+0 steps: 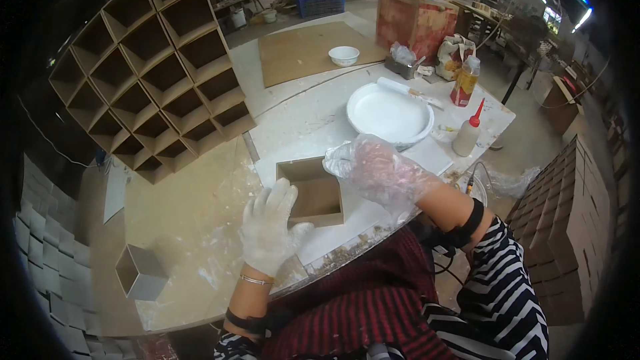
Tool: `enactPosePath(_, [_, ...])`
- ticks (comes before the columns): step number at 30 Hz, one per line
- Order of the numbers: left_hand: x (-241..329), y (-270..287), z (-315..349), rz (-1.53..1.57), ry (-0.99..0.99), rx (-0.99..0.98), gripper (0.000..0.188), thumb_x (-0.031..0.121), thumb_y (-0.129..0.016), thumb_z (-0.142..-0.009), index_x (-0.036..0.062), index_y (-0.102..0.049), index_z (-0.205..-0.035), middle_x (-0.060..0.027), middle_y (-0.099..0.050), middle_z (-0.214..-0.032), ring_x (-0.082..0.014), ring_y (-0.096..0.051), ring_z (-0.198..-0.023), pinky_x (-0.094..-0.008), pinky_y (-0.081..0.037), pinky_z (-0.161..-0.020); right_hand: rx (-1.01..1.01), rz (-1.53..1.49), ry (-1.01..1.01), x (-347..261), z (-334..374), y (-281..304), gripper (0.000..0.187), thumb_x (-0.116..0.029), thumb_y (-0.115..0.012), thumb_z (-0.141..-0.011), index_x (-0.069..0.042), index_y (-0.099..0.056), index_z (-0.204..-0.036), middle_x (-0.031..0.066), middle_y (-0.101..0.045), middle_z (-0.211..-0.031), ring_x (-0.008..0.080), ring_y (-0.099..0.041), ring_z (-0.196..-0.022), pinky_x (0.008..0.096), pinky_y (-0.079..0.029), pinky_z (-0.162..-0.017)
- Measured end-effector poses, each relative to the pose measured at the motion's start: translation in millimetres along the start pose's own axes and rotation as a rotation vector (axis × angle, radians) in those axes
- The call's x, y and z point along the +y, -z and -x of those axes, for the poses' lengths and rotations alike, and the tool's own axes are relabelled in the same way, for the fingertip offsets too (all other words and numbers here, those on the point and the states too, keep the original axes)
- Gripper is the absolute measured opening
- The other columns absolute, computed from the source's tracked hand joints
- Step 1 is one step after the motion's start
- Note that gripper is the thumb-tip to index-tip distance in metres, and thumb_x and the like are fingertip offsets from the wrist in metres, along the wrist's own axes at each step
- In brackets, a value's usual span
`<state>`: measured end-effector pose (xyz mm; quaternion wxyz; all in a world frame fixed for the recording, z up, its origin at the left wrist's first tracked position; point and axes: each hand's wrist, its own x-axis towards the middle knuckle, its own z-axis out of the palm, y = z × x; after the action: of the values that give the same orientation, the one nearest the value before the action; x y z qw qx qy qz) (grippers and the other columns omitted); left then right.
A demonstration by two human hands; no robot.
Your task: Applying a white substance to a small wooden box and wiping it with a cloth.
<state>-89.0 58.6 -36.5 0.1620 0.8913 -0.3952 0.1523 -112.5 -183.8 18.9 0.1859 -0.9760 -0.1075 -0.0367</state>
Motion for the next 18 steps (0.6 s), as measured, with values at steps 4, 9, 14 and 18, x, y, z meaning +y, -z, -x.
enactPosePath(4, [-4,1,-12,0.071,-0.028,-0.039,0.066,0.036,-0.076,-0.069,0.0051,-0.056,-0.124,-0.0119,-0.052,-0.127,-0.0328,-0.048,-0.119,-0.0462,-0.038,-0.099,0.201,0.349,0.254,16,-15,-1,0.026,-0.015,-0.056,-0.085,-0.001,-0.064,-0.106,0.0159,-0.067,-0.096,0.032,-0.064,-0.088,0.0409,-0.051,-0.082])
enactPosePath(9, [-6,-13,-9,0.011,-0.03,0.06,0.063,0.038,-0.073,-0.071,0.0047,-0.057,-0.121,-0.0111,-0.054,-0.116,-0.0298,-0.054,-0.105,-0.0429,-0.041,-0.091,0.304,0.547,0.335,-5,-17,16,0.023,-0.009,-0.056,-0.082,-0.001,-0.064,-0.102,0.0152,-0.066,-0.094,0.0313,-0.065,-0.087,0.0403,-0.052,-0.08])
enactPosePath(14, [4,-9,-13,0.024,0.031,0.007,0.061,0.039,-0.072,-0.072,0.0043,-0.057,-0.121,-0.0111,-0.054,-0.114,-0.0295,-0.055,-0.101,-0.0423,-0.042,-0.09,-0.125,0.596,0.158,-12,-8,4,0.029,-0.023,-0.054,-0.09,0.001,-0.065,-0.102,0.0218,-0.065,-0.088,0.0353,-0.064,-0.083,0.0445,-0.051,-0.077])
enactPosePath(18, [4,-6,-10,0.009,0.045,0.0,0.064,0.038,-0.073,-0.072,0.0041,-0.054,-0.123,-0.0117,-0.055,-0.112,-0.0307,-0.055,-0.101,-0.0418,-0.043,-0.087,0.054,0.257,0.36,-15,31,-4,0.028,-0.023,-0.053,-0.091,0.001,-0.066,-0.097,0.0171,-0.067,-0.089,0.0329,-0.065,-0.081,0.0407,-0.052,-0.075])
